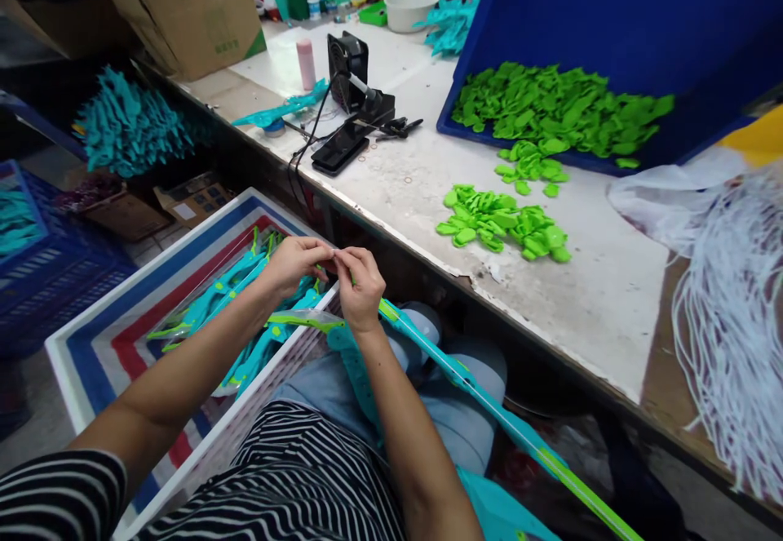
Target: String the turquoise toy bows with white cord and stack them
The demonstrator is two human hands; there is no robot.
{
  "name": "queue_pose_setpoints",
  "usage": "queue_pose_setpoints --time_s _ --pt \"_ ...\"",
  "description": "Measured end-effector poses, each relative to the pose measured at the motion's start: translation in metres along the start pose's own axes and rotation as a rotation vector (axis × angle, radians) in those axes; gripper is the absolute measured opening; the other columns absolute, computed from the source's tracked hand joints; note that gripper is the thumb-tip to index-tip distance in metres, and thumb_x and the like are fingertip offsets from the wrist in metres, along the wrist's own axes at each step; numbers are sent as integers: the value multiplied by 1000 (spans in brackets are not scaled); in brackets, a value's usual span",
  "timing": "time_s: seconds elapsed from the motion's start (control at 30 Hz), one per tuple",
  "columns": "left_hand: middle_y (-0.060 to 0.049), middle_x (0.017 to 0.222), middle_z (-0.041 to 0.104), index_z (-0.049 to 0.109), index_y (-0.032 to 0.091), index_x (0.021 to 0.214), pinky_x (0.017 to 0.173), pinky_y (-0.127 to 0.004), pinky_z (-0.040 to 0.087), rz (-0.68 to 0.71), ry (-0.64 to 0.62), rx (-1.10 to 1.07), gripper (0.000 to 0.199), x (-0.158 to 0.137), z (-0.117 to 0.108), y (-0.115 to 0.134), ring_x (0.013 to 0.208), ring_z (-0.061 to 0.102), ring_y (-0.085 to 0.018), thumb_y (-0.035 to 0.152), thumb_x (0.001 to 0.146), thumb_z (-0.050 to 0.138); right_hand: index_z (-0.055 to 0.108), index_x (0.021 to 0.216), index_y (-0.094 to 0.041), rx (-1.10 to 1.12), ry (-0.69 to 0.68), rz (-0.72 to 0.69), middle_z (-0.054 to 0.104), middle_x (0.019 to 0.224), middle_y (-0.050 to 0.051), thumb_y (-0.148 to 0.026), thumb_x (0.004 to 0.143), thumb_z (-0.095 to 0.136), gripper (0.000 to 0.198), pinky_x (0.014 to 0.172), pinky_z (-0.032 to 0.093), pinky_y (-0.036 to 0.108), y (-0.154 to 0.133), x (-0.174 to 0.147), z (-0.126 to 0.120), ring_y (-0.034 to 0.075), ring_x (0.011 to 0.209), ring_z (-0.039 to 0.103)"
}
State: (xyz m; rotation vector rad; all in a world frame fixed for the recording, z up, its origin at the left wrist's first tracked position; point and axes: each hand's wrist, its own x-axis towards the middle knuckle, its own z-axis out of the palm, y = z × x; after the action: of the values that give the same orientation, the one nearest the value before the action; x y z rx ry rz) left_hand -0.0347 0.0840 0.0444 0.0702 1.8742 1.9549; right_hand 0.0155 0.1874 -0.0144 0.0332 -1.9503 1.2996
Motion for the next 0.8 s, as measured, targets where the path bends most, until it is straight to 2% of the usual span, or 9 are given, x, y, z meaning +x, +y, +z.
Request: queue_pose_setpoints --time_s 0.07,0.17,0.3,0.4,0.53,0.67,0.8 --pt "-3 57 63 65 12 58 43 -18 45 22 -64 39 7 1 -2 2 54 60 -13 14 63 61 68 87 -24 -33 -3 -26 64 86 4 -27 90 54 14 75 53 35 1 4 -3 18 81 61" --pt "-1 59 64 68 13 65 47 -19 44 138 -117 169 12 1 -2 0 52 56 -10 8 61 58 65 83 -22 -60 6 -48 64 85 5 -25 89 54 13 69 53 33 1 6 -5 18 79 61" --pt "0 65 67 70 16 68 59 -21 44 351 -5 398 12 0 1 -12 61 59 -12 8 65 61 60 78 -21 -67 38 -9 64 80 4 -24 87 53 12 64 52 30 0 5 -5 17 74 60" --pt "-1 67 68 70 19 68 61 -23 42 432 97 560 7 0 4 -20 63 59 -14 14 70 65 60 78 -21 -26 24 77 64 79 3 -24 86 53 12 64 51 30 2 3 -8 16 73 60" --pt "-2 68 68 73 21 70 62 -24 39 439 139 812 7 -3 4 -21 65 59 -17 19 73 67 63 79 -20 50 -44 121 65 82 4 -23 85 54 11 69 51 30 7 -1 -15 17 77 62" --pt "-4 79 72 76 23 80 63 -24 38 406 -15 1044 17 -11 -1 -14 75 64 -19 20 80 59 64 79 -20 65 -80 71 65 83 4 -19 85 56 10 70 51 29 8 -9 -19 17 79 62" --pt "-3 88 75 74 27 100 64 -23 40 280 -140 1242 25 -18 -8 -9 83 67 -19 27 85 54 63 82 -19 29 -84 30 65 86 5 -18 86 55 10 72 52 31 11 -24 -15 17 81 62"
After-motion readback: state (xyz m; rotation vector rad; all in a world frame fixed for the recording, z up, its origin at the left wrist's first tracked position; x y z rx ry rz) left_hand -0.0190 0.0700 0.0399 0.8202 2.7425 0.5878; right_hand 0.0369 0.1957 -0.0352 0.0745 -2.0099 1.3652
